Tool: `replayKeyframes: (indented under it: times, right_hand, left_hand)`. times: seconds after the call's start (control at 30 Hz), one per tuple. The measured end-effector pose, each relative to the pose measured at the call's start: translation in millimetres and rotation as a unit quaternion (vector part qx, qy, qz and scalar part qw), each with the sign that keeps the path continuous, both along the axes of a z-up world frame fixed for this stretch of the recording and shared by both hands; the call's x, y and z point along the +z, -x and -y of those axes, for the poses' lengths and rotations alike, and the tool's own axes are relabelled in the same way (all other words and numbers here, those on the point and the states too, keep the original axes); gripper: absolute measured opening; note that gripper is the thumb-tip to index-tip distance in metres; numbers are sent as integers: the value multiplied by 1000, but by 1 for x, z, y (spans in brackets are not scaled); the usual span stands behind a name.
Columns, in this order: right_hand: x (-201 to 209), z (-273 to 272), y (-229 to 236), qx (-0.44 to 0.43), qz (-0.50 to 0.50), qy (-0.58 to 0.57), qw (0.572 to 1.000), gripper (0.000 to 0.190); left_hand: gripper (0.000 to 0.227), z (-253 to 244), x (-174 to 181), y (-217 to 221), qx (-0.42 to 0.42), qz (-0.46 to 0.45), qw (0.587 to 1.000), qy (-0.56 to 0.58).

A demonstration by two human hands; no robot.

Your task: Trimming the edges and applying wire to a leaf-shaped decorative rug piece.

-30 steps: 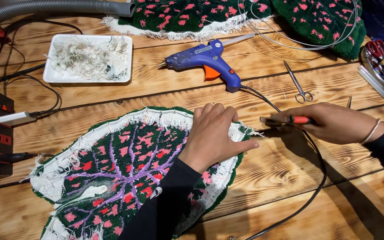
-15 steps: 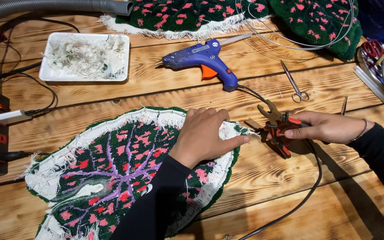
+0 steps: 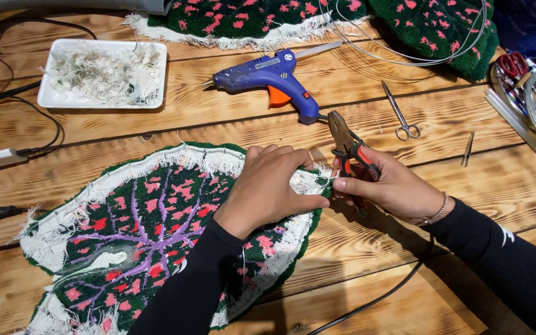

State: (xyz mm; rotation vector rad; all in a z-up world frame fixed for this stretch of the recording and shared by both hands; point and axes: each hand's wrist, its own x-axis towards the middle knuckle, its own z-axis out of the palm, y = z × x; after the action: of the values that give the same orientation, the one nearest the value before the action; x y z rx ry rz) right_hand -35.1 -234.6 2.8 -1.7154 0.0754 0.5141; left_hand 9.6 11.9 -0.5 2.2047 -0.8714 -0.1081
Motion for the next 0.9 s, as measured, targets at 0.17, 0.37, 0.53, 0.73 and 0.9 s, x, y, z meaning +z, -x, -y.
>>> replayKeyframes:
  times: [0.17,0.37,0.53,0.73,0.9]
  right_hand:
    - [-1,-7,0,-21,-19,-12,1000,32]
    - [8,10,4,42,212,204,955,29]
    - [19,19,21,91,276,350,891,28]
    - [24,9,37,32,-42,159,986,39]
    - [16,7,42,38,-90,73,993,36]
  left_hand:
    - [54,-6,-9,-5,-28,0,999,28]
    - [39,-15,-16,-12,-55,-28,995,79]
    - [36,-13,-11,-12,-34,-49,996,64]
    - [35,-12,-11,-12,-23,-36,997,60]
    - [36,-11,-20,-20,-22,-12,1000,2]
